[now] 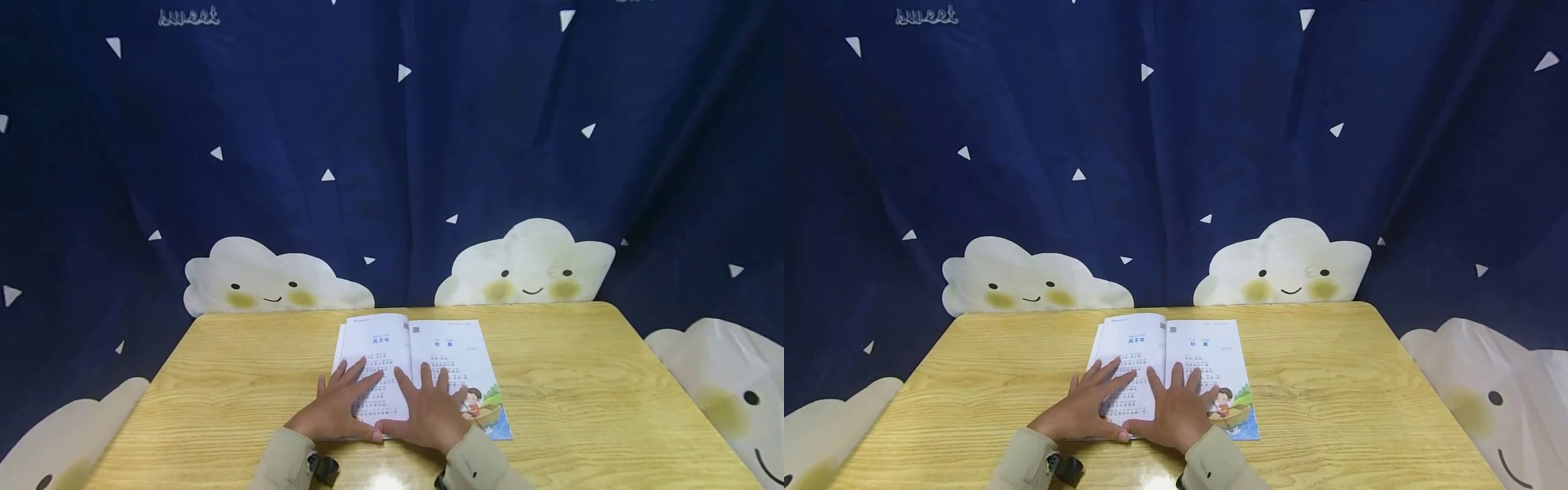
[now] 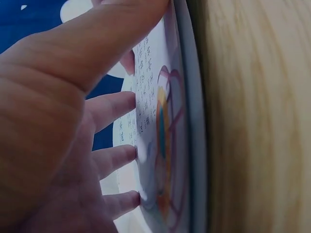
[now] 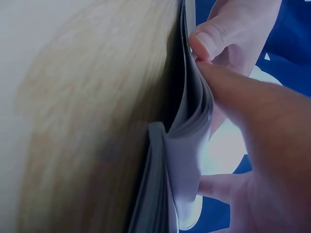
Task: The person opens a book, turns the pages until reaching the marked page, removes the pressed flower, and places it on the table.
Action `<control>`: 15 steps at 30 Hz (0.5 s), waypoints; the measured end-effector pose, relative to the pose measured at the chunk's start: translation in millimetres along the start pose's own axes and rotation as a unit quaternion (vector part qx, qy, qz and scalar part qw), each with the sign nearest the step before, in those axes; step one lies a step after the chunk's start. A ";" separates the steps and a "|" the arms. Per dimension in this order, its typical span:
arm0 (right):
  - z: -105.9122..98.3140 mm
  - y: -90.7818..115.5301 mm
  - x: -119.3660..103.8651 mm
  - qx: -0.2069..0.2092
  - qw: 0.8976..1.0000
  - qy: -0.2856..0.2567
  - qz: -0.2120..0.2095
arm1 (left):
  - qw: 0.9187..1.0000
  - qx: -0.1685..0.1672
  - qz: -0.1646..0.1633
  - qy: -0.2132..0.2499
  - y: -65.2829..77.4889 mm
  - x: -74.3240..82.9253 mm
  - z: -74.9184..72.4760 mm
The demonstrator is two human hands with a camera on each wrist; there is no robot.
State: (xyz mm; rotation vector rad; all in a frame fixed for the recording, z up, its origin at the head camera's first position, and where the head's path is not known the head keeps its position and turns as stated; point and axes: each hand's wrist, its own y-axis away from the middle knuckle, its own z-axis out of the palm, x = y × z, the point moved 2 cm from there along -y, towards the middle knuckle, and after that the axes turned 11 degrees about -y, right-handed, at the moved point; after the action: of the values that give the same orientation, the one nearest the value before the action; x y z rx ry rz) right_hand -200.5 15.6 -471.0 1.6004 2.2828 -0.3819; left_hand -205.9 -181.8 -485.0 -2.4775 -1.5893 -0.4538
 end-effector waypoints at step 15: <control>-8.2 -2.7 4.9 -0.041 0.998 -0.048 0.009 | 1.000 -0.008 -0.018 -0.013 -1.1 2.7 -2.2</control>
State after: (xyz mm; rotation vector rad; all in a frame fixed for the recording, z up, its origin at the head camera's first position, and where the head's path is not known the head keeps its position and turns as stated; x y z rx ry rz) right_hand -205.4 22.1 -465.4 1.5278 2.1839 -0.3488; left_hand -206.2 -179.7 -482.0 -2.4808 -1.6486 -0.4417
